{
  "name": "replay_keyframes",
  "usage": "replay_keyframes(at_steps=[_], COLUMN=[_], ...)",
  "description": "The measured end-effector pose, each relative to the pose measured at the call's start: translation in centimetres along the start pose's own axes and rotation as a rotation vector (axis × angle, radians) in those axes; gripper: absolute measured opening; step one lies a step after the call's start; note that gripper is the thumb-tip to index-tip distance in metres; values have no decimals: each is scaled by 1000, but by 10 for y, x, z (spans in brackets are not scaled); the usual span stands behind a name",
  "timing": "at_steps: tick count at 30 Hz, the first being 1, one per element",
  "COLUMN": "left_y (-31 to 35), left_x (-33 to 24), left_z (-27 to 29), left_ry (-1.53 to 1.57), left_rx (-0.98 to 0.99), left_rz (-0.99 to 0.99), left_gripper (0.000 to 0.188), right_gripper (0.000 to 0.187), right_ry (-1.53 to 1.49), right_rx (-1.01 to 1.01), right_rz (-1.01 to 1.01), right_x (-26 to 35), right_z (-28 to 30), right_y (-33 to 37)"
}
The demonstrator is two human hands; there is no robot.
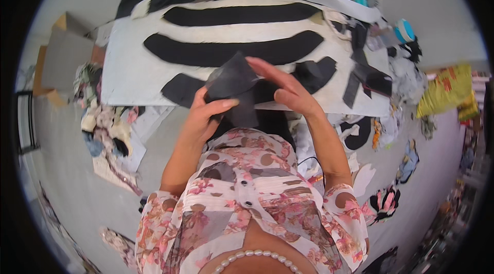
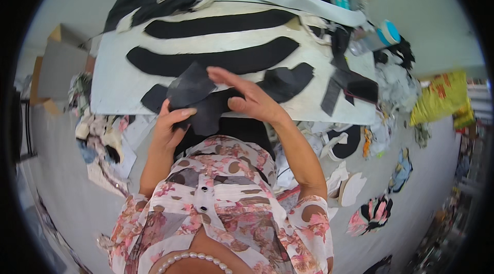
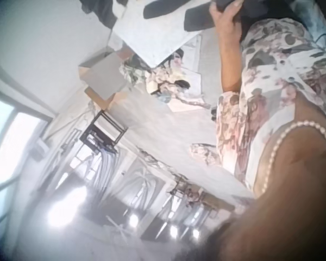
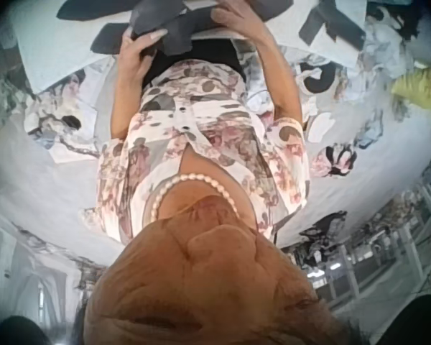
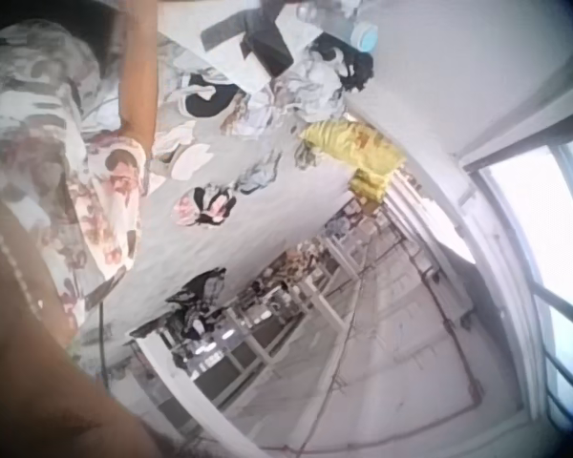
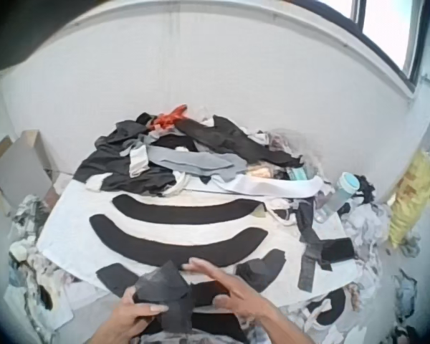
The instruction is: The person arranges black fabric pieces on a white surface, smoothing and aligning them by hand. They occasionally lift and reposition the pieces to ensure proper placement.
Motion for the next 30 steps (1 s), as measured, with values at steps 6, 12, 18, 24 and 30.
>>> replay_keyframes(at_steps=[6,12,18,24,30], left_y=[-6,-11,-10,-10,-12], left_x=[-12,-11,-31,-54,-64], left_z=[27,57,60,63,75], left_ry=[161,375,103,51,78], left_rx=[-85,-103,-273,-395,-295], left_rz=[-19,-89,-311,-466,-484], left_gripper=[32,31,26,25,23], right_gripper=[16,14,13,15,26], right_ry=[223,822,907,1093,1379], right_rx=[131,-42,-182,-295,-159], right_rz=[-293,-53,-63,134,295], right_x=[-7,27,52,57,37], right_z=[-12,-11,4,5,-5], right_y=[9,21,34,53,71])
Point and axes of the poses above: each hand's wrist, its own y-axis away from the middle knuckle, its own z-axis out of the back of the hand, x = y × z, the point moved 2 cm from there along -y, towards the middle knuckle, and after that the axes turned 14 degrees about y, right-handed, at the moved point
